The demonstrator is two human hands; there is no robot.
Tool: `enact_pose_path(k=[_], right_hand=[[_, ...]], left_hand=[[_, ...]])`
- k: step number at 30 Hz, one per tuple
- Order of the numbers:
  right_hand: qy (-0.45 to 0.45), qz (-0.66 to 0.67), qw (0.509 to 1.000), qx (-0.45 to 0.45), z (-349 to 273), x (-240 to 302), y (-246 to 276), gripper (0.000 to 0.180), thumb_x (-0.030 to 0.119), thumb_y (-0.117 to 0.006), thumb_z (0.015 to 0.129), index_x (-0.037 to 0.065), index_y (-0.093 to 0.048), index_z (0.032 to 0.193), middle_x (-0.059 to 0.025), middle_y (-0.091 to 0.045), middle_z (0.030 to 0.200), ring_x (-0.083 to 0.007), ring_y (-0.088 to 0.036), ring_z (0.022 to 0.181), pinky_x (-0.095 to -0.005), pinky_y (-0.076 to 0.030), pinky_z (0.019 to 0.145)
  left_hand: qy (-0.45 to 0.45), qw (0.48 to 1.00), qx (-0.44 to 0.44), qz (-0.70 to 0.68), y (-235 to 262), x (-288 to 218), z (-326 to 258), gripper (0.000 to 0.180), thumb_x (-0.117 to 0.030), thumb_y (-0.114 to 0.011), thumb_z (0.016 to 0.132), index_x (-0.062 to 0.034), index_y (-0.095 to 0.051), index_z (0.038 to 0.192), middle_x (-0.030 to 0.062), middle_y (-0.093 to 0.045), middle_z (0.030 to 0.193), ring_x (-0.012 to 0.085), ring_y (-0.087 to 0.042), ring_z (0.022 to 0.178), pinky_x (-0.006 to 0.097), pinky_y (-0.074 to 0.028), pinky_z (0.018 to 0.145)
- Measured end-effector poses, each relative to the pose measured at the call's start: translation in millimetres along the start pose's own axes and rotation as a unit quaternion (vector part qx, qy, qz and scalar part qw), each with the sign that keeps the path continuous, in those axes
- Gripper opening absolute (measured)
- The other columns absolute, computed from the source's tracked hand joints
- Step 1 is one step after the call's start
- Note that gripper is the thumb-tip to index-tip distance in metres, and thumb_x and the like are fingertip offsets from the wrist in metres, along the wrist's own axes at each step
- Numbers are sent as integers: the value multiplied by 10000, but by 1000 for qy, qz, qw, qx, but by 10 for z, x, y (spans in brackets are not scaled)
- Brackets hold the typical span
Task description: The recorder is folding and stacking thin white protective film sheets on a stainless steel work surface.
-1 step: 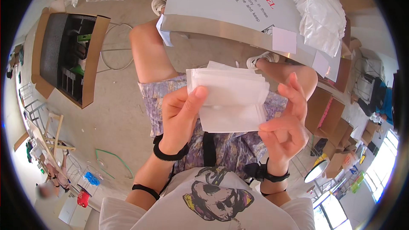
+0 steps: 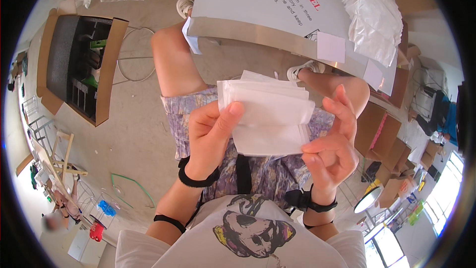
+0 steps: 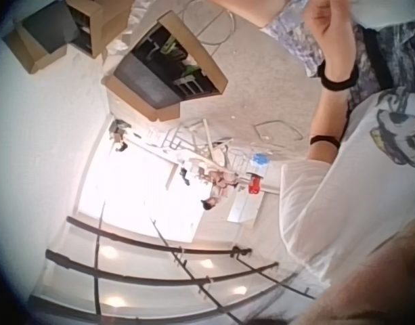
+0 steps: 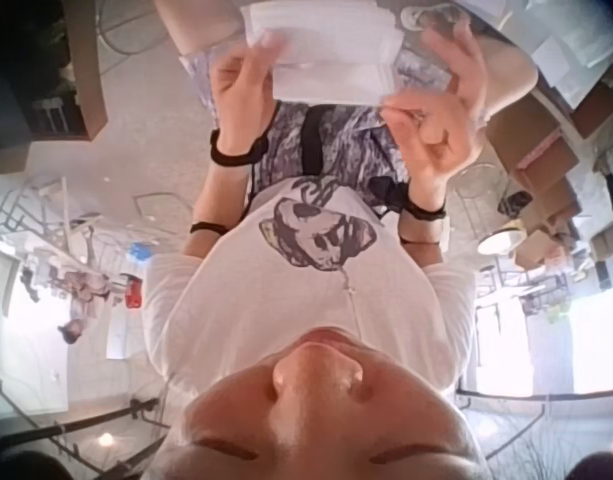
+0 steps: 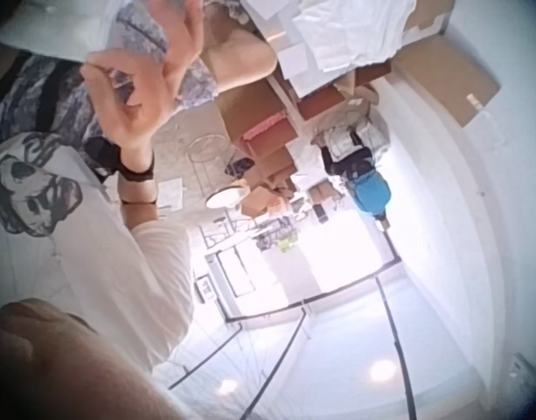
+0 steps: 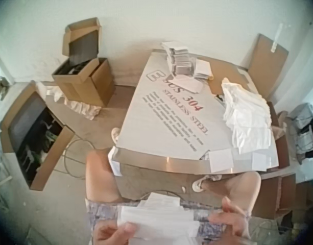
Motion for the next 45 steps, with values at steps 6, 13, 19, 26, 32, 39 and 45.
enact_pose_path(k=[6,13,19,26,32,39,45], right_hand=[[-93,78,992,-43,73,-60,-76,348,253,-819,625,38,-624,818,-188,-497,1236,-384,-316,1292,-503,-245,1039],[-83,25,996,-25,66,-55,-101,258,65,-798,615,55,-604,785,-187,-498,1234,-375,-314,1300,-478,-256,1040],[-35,27,999,-9,40,-46,-65,192,74,-792,623,71,-614,696,-197,-514,1212,-394,-309,1297,-499,-248,1036],[-80,96,992,-28,79,-33,-44,341,232,-847,568,76,-631,779,-185,-511,1218,-400,-309,1288,-519,-240,1033],[-44,20,999,-12,108,-22,-117,322,173,-844,555,73,-633,777,-187,-513,1217,-394,-328,1281,-502,-291,1014],[-11,-15,1000,12,83,-21,-79,208,104,-814,551,88,-668,698,-169,-532,1199,-394,-345,1267,-493,-302,1012],[35,10,997,73,86,-25,-30,330,345,-812,607,81,-675,750,-165,-527,1205,-389,-364,1255,-504,-271,1026]], left_hand=[[-31,999,9,29,-43,31,15,177,-105,-609,878,46,-648,964,56,-660,896,85,-591,791,224,-478,690],[-26,999,11,38,-64,18,11,160,-66,-637,851,42,-649,968,70,-659,929,96,-597,834,234,-482,722],[-21,999,-21,-23,-11,44,25,219,-156,-588,899,48,-647,955,39,-650,873,67,-564,745,199,-445,654],[-35,999,-2,39,70,76,-1,231,-167,-573,909,48,-646,949,35,-649,875,67,-562,747,199,-443,651],[-31,999,15,37,-72,1,7,186,-124,-607,884,42,-648,957,51,-660,908,79,-586,794,212,-463,685],[-29,999,5,-12,-38,27,19,202,-130,-600,888,51,-641,970,58,-658,909,85,-587,789,218,-463,678],[-30,999,15,0,-2,37,-1,185,-106,-606,880,51,-643,969,63,-658,906,85,-584,796,217,-465,682]])
Point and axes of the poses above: each hand's wrist, its own z-axis towards the middle knuckle, its own y-axis out of the back of the hand, x = y × z, the point moved 3 cm from there along z, towards the middle knuckle
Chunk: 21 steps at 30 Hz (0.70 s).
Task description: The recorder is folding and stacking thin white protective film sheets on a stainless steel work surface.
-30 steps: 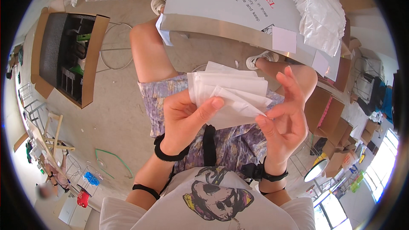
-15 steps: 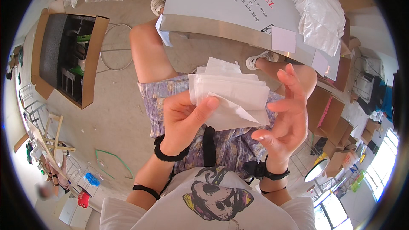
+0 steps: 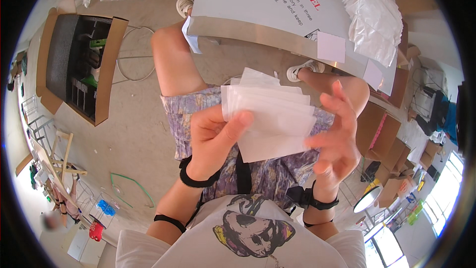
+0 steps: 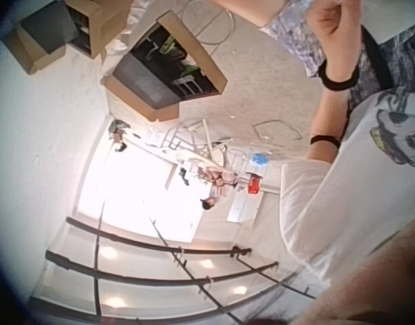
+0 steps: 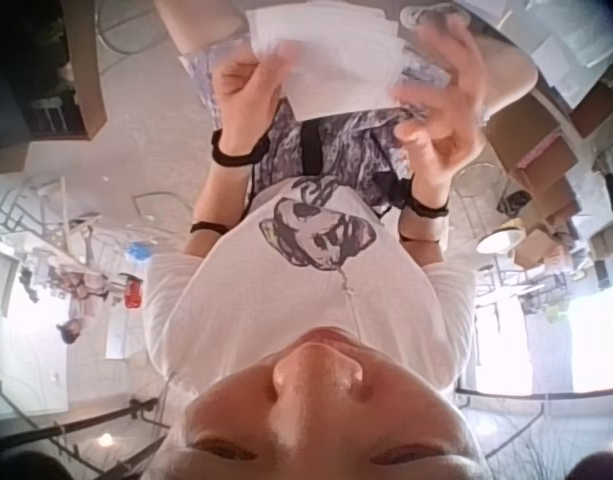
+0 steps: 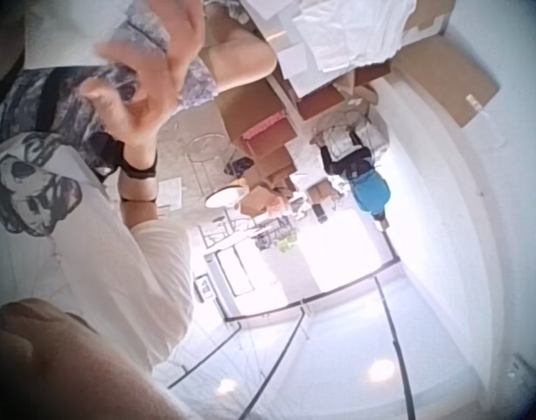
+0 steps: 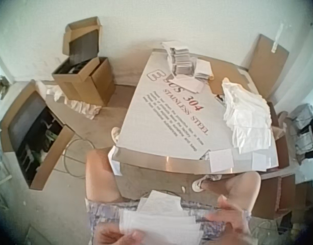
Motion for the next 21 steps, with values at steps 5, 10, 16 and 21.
enact_pose_path(k=[5,10,16,21], right_hand=[[-89,15,989,-118,21,-59,4,544,441,-812,575,25,-622,870,-189,-503,1222,-383,-346,1274,-513,-258,1029],[-94,18,992,-87,23,-61,-17,425,291,-848,561,52,-596,805,-189,-504,1223,-377,-331,1288,-499,-262,1031],[-109,10,991,-75,8,-53,-47,243,81,-805,600,68,-598,728,-184,-514,1220,-369,-326,1294,-476,-267,1031],[-112,10,990,-89,-1,-16,-48,164,49,-778,625,61,-622,678,-179,-531,1201,-362,-342,1285,-465,-279,1025]], left_hand=[[4,999,28,35,-85,-11,-6,169,-61,-616,864,54,-641,986,70,-656,933,97,-586,833,235,-478,718],[-7,999,31,34,-94,-21,6,175,-37,-625,852,57,-638,999,75,-652,960,104,-585,854,251,-483,737],[-5,999,24,36,-94,-24,16,181,-34,-639,840,58,-638,996,78,-654,960,114,-594,861,258,-488,748],[-6,999,13,30,-58,-21,8,193,-95,-629,861,48,-642,990,67,-659,926,102,-594,844,246,-484,730]])
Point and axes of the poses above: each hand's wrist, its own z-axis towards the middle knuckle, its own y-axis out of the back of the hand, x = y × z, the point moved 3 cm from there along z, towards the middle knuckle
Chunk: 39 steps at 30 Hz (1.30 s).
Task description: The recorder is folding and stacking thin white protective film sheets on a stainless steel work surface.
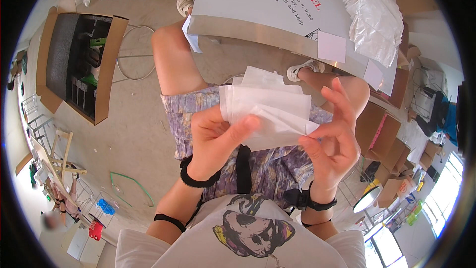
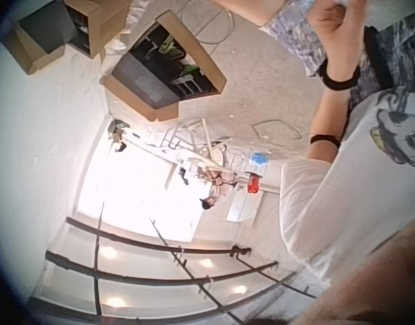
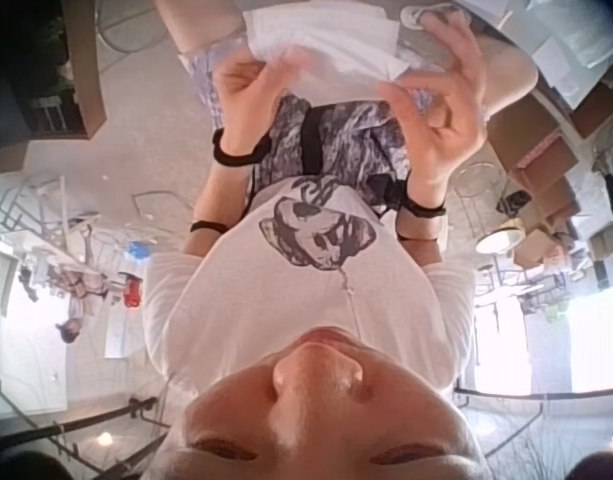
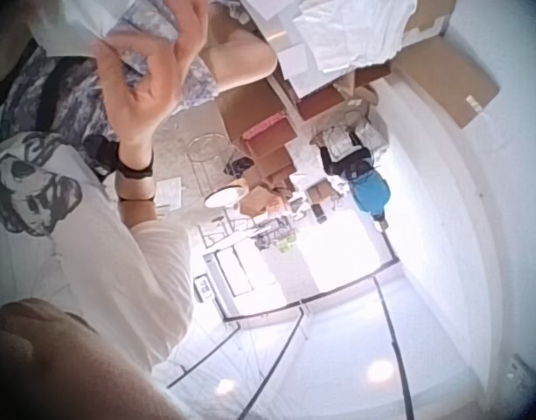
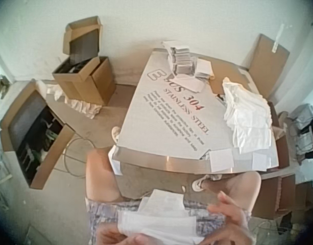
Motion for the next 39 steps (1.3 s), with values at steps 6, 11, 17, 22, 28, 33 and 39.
enact_pose_path(k=[6,11,17,22,28,33,39], right_hand=[[25,-57,998,-17,-54,9,28,147,75,-780,626,60,-653,697,-181,-551,1169,-385,-358,1266,-466,-294,1014],[132,-23,989,55,-35,47,46,316,287,-814,602,57,-670,764,-184,-539,1183,-402,-342,1270,-502,-275,1022],[24,15,999,-25,98,46,-33,441,351,-832,561,43,-651,818,-188,-495,1241,-391,-300,1299,-512,-247,1040],[13,19,1000,5,53,32,-35,251,168,-803,613,52,-654,778,-191,-483,1253,-384,-295,1304,-509,-244,1041],[34,17,999,26,7,41,-2,124,70,-761,612,91,-684,706,-176,-510,1227,-385,-299,1299,-498,-246,1043],[67,-31,993,97,-10,47,71,159,203,-805,600,116,-703,686,-160,-514,1230,-396,-301,1293,-500,-246,1041],[0,37,999,15,38,-16,33,455,392,-826,557,60,-669,825,-173,-504,1241,-382,-323,1284,-512,-249,1035]], left_hand=[[1,999,-34,-12,73,44,0,249,-193,-582,906,39,-645,971,33,-652,874,73,-570,786,210,-451,691],[-14,999,-44,-24,48,-1,24,234,-182,-583,905,35,-645,969,30,-650,882,68,-565,786,207,-448,685],[-9,1000,-4,3,21,16,-3,176,-100,-608,878,36,-645,983,59,-658,920,85,-585,811,227,-470,709],[-14,1000,7,-9,-21,-11,-29,158,-65,-619,864,35,-647,982,67,-657,938,93,-587,824,231,-471,721],[-27,999,-15,-15,76,31,-26,233,-167,-567,911,50,-649,935,44,-655,864,67,-561,775,198,-437,675],[-13,1000,-12,2,98,11,-16,273,-206,-549,923,46,-653,923,21,-648,820,51,-544,748,192,-425,651],[-12,1000,5,24,28,20,-33,200,-142,-591,895,41,-655,945,23,-649,830,55,-550,741,198,-436,638]])
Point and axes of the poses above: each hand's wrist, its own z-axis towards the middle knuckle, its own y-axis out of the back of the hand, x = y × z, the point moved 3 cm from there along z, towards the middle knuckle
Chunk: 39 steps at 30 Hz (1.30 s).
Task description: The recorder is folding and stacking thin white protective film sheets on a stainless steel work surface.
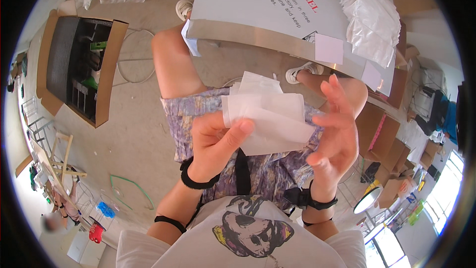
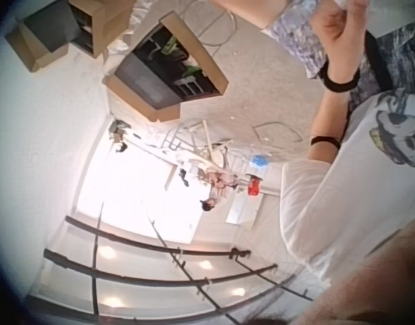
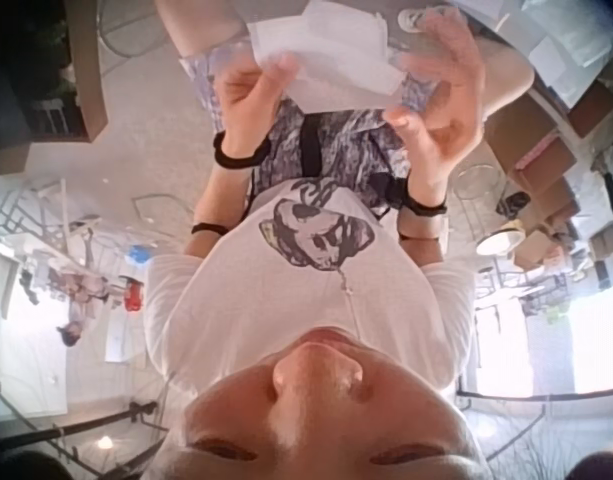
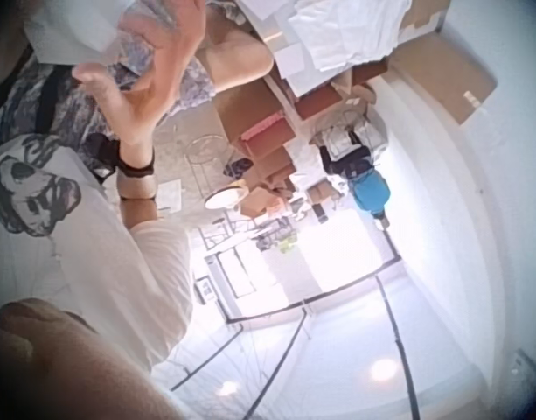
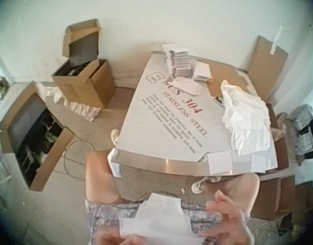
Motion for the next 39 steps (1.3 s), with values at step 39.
enact_pose_path(k=[39], right_hand=[[-13,-14,997,71,87,42,-75,451,321,-842,571,47,-640,867,-171,-489,1270,-402,-318,1286,-503,-291,1007]], left_hand=[[-59,988,88,115,-25,-104,55,231,73,-691,722,54,-655,950,106,-669,930,151,-625,840,270,-490,731]])
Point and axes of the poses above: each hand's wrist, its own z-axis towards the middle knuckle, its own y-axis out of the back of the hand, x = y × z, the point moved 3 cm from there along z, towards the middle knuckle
